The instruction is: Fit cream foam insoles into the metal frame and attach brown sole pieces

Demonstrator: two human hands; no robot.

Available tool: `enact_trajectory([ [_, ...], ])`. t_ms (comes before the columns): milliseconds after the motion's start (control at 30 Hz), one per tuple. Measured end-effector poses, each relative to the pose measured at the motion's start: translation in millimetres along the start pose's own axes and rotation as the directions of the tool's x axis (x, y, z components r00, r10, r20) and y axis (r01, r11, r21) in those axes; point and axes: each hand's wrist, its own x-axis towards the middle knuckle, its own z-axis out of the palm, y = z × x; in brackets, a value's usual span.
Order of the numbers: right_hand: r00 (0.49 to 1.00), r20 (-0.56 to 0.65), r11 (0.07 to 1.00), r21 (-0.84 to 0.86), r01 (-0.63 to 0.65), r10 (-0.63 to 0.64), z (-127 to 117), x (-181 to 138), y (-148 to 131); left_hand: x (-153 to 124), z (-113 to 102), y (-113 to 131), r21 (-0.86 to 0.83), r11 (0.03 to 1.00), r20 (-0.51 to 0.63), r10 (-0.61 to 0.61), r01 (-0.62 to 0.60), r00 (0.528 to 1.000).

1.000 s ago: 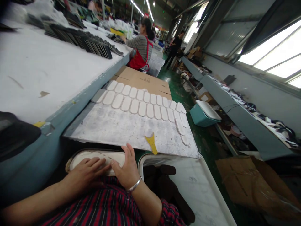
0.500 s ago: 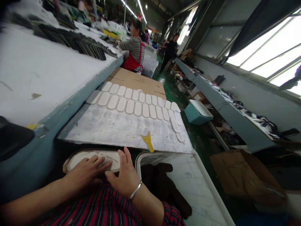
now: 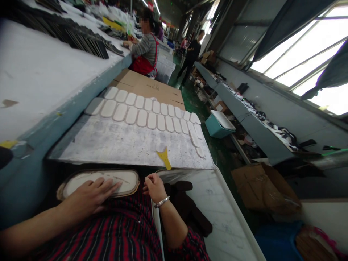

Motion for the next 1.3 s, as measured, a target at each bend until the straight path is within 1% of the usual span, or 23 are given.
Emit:
enact_trajectory([
  [200,0.989,0.121,0.993,0.06,-0.097,0.09,2.2,7.9,6.6,-1.1,0.4,-3.9,-0.042,0.999,0.015,0.016,-0.015,1.0],
  [333,0.975,0.202,0.988,0.101,-0.12,0.097,2.0,7.9,10.9,-1.5,1.4,-6.1,-0.067,0.998,0.027,0.014,-0.013,1.0],
  [467,0.96,0.263,0.984,0.115,-0.134,0.1,7.8,7.7,19.0,-1.9,-0.5,-6.2,-0.075,0.997,0.063,0.003,0.002,0.998],
  [567,0.968,0.248,0.997,0.054,-0.062,0.047,9.7,10.7,20.3,-2.0,-1.7,-4.2,-0.062,0.998,0.06,0.01,-0.006,0.998],
  [600,0.973,0.23,1.0,0.015,-0.017,0.013,9.2,12.6,18.4,-2.2,-1.8,-3.1,-0.055,0.998,0.053,0.008,-0.005,0.999],
  [667,0.978,0.185,0.985,-0.124,0.123,-0.099,7.2,17.4,10.3,-2.6,-1.5,-1.1,-0.044,0.999,0.038,-0.006,0.008,0.999],
  [700,0.971,0.169,0.953,-0.222,0.206,-0.171,6.1,20.1,4.4,-2.9,-1.2,-0.4,-0.045,0.999,0.032,-0.014,0.015,0.999],
  [733,0.956,0.169,0.896,-0.34,0.287,-0.242,5.3,22.8,-2.4,-3.2,-0.8,0.0,-0.047,0.999,0.026,-0.022,0.024,0.999],
  [800,0.912,0.215,0.708,-0.578,0.407,-0.349,5.2,27.4,-17.2,-3.6,0.1,-0.9,-0.062,0.998,0.009,-0.029,0.03,1.0],
  [833,0.898,0.244,0.621,-0.654,0.432,-0.367,6.0,29.0,-24.4,-3.7,0.6,-2.3,-0.073,0.997,-0.004,-0.026,0.025,1.0],
  [867,0.889,0.268,0.554,-0.704,0.444,-0.372,7.4,30.0,-31.1,-3.5,1.1,-4.3,-0.085,0.996,-0.02,-0.019,0.017,1.0],
  [900,0.883,0.285,0.507,-0.735,0.45,-0.372,9.1,30.3,-36.9,-3.2,1.7,-6.7,-0.096,0.995,-0.036,-0.009,0.005,0.999],
  [1033,0.869,0.299,0.393,-0.8,0.453,-0.393,16.0,26.4,-50.2,-0.2,4.2,-18.1,-0.098,0.993,-0.083,0.058,-0.066,0.995],
  [1167,0.859,0.302,0.308,-0.841,0.444,-0.414,18.0,21.8,-51.7,1.8,7.2,-22.4,-0.053,0.988,-0.12,0.137,-0.144,0.983],
  [1233,0.856,0.3,0.291,-0.85,0.44,-0.42,17.9,21.4,-50.5,0.8,8.7,-19.6,-0.028,0.989,-0.14,0.14,-0.145,0.98],
  [1300,0.855,0.295,0.283,-0.854,0.436,-0.427,17.7,22.3,-48.9,-1.5,10.0,-14.3,0.001,0.994,-0.164,0.107,-0.108,0.981],
])
